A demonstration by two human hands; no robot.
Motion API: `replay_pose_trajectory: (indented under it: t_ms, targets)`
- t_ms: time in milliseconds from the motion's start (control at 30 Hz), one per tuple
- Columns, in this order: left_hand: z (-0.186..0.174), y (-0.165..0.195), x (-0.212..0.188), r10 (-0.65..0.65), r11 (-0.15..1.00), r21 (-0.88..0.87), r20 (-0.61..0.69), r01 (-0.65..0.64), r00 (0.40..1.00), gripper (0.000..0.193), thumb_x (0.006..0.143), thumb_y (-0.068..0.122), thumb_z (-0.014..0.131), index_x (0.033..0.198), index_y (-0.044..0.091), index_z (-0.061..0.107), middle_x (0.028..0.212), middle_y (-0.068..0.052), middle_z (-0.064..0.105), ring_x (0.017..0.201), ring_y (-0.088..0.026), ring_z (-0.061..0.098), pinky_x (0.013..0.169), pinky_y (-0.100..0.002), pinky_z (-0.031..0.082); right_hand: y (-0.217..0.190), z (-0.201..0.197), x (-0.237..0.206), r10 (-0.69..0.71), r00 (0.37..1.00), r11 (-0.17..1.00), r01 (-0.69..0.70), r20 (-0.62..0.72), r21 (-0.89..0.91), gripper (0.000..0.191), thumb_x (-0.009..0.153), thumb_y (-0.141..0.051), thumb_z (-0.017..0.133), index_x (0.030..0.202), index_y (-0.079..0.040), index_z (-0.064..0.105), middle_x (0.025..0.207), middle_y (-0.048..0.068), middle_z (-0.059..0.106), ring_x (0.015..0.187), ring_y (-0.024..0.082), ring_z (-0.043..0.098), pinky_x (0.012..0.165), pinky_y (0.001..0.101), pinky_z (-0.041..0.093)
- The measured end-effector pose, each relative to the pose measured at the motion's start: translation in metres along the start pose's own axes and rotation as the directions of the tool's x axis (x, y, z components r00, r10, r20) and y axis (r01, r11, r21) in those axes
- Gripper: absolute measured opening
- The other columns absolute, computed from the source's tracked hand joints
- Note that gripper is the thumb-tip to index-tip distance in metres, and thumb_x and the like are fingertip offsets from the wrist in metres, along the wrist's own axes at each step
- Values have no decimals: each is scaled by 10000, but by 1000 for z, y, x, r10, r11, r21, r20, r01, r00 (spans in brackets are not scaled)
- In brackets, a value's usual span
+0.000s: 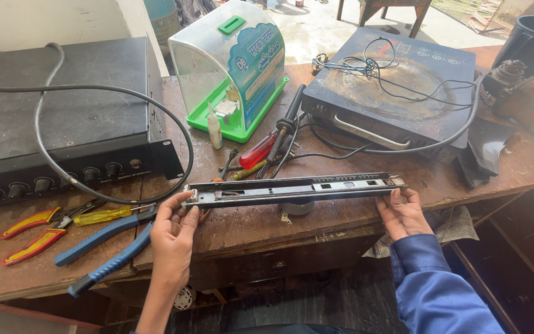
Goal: The person uses a red-handled screwdriver to work on a metal drawer slide rail on the workbench, then brushes the rail with a small brush and slides its components back and forth, holding the rail with both hands.
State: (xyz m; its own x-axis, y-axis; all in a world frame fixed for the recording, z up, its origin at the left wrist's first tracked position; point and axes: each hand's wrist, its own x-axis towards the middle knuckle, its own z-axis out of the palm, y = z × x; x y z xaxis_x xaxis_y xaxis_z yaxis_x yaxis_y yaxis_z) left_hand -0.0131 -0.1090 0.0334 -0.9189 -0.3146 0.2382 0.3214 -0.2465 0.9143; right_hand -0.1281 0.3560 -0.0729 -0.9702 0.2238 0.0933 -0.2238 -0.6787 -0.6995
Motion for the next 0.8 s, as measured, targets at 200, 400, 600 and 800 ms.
replay_pose_trajectory:
  t_ms: [200,400,600,800]
  targets:
    - [2,-2,-4,82,994,66,-4,-81,997,319,969,-40,598,1285,-31,555,1142,-125,677,1025,-133,670,932,-272,572,-5,13,-12,4,999,1000,-4,50,-1,356,924,-88,677,1198,-142,457,1482,177,581,1339,251,586,1179,481,395]
    - [8,18,2,146,970,190,33,-149,989,302,982,-9,615,1282,-8,585,1036,-95,706,911,-92,683,757,-220,559,-5,22,-15,-16,999,995,13,29,94,389,933,-128,690,1251,-179,471,1536,118,539,1329,216,573,1171,422,440]
    - [23,39,22,239,931,272,54,-245,969,230,970,5,646,1199,22,637,927,-24,663,793,-58,644,665,-190,533,-6,23,-13,-20,999,986,14,34,166,372,952,-154,707,1252,-147,488,1518,133,561,1295,209,591,1145,399,466]
    - [27,56,25,500,605,630,175,-486,848,150,918,-34,708,1056,24,694,866,-50,655,747,-123,629,642,-289,486,-11,22,-4,13,999,992,-17,29,127,333,979,-206,688,1235,-106,498,1460,177,601,1302,283,619,1138,436,487]
